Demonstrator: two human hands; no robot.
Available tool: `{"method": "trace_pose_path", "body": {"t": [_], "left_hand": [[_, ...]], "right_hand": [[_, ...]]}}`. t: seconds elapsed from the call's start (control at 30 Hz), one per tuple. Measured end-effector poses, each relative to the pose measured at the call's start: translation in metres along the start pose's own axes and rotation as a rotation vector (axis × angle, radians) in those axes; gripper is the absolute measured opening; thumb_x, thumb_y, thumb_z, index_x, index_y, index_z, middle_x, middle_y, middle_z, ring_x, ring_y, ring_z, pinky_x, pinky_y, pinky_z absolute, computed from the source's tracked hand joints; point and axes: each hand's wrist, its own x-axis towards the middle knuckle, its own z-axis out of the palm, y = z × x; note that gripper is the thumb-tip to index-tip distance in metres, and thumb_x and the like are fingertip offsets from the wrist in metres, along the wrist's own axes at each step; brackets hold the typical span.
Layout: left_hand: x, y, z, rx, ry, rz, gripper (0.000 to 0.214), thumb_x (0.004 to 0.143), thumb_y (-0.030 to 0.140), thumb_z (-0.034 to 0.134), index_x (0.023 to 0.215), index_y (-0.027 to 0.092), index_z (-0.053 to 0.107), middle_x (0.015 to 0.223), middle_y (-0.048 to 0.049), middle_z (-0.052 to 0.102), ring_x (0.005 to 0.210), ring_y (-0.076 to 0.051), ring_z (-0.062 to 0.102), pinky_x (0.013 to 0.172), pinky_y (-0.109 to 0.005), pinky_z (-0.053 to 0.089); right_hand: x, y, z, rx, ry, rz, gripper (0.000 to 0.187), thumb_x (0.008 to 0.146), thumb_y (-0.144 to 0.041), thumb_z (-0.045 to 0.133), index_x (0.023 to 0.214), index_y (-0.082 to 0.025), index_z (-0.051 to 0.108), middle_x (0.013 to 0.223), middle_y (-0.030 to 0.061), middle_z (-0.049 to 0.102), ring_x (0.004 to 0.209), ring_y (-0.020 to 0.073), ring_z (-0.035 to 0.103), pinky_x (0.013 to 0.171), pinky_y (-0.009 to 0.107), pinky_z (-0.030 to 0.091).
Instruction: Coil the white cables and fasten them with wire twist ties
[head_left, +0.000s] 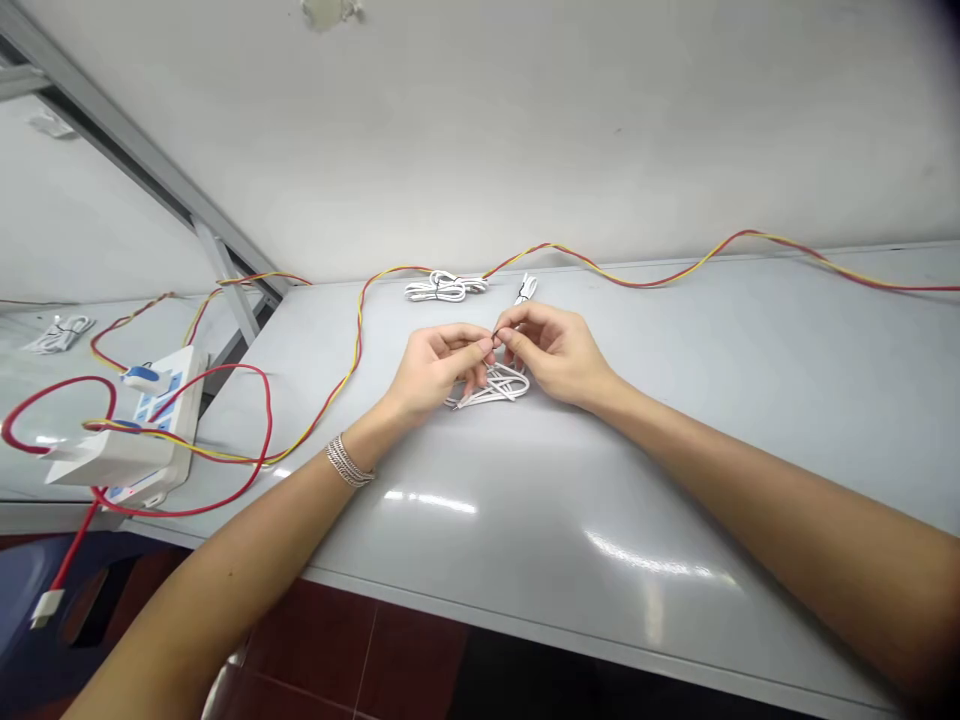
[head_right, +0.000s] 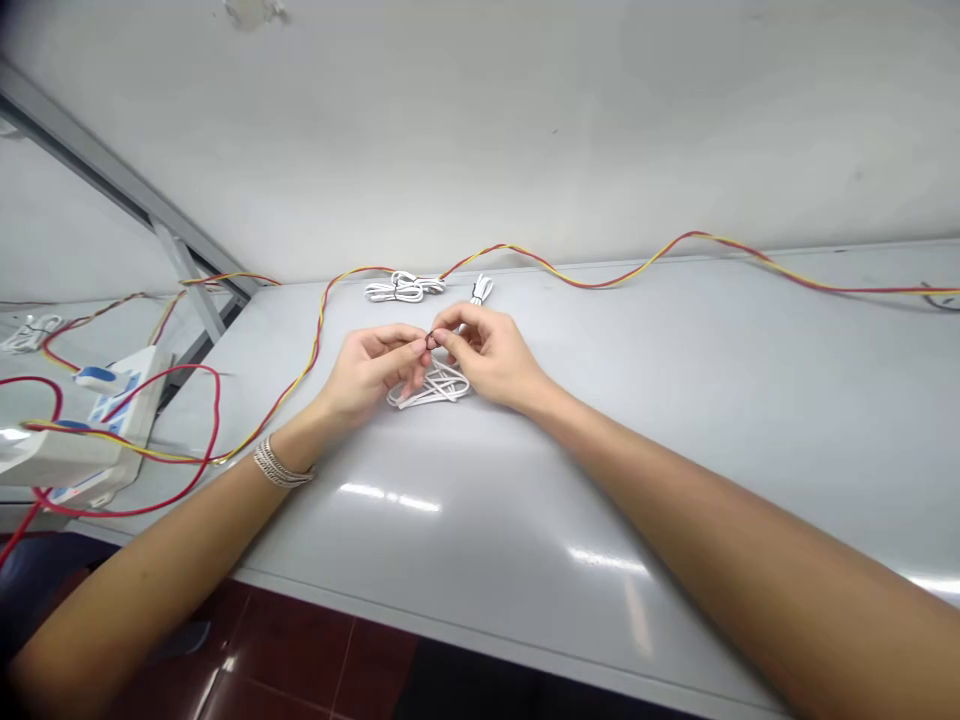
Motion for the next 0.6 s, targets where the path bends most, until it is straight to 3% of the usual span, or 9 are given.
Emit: {"method": "trace_pose_path", "body": {"t": [0.6], "left_hand": [[0.0016,0.0082,-0.0031,-0.102,-0.101,-0.185,0.03,0.066,0.033,0.087,0.074,0.011,0.068,0.062,-0.001,0.06,0.048,-0.007,0.052,0.04,-0.02,0.039]], "right_hand": [[-0.0011,-0.0026,-0.0002,-0.054,0.01,-0.006,0.022,0.086,-0.041,0.066,0.086,-0.019,0.064,0.082,0.003,0.066,0.066,0.0128,0.057,0.061,0.027,0.049]]}}
